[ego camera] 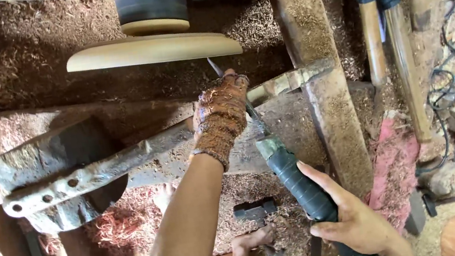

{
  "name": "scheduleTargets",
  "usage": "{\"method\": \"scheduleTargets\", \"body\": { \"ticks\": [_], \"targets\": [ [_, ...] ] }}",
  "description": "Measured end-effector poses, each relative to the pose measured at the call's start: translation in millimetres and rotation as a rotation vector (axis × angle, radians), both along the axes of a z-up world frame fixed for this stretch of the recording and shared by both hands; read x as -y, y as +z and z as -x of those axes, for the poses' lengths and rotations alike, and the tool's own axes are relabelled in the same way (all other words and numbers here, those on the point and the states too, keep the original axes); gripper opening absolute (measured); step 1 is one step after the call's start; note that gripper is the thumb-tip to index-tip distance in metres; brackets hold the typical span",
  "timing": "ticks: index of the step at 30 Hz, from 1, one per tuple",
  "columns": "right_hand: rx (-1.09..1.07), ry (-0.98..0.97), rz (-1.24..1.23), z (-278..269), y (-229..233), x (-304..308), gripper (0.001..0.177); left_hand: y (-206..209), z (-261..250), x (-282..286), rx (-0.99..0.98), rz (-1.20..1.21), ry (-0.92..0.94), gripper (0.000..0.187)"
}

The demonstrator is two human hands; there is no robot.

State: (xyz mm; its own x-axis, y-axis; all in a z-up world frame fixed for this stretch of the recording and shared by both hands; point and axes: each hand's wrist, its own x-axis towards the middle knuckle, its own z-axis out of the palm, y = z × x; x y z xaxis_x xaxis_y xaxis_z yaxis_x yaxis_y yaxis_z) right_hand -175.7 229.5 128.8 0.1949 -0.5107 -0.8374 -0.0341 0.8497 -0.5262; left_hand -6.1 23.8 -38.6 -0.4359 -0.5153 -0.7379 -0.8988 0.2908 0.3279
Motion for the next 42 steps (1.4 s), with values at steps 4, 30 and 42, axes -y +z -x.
{"method": "scheduleTargets", "body": {
  "ticks": [4,30,42],
  "targets": [
    [0.094,-0.104,-0.063,3,-4,-1,0.104,22,1,4,0.186,0.414,-0.498,0.151],
    [0.137,-0.296,-0.018,-20,-18,-34,0.096,1,6,2,-0.123,0.266,-0.183,0.051],
    [0.129,-0.484,-0.117,-56,1,-29,0.096,40,6,19,-0.041,-0.08,-0.071,0.118]
  ]
}}
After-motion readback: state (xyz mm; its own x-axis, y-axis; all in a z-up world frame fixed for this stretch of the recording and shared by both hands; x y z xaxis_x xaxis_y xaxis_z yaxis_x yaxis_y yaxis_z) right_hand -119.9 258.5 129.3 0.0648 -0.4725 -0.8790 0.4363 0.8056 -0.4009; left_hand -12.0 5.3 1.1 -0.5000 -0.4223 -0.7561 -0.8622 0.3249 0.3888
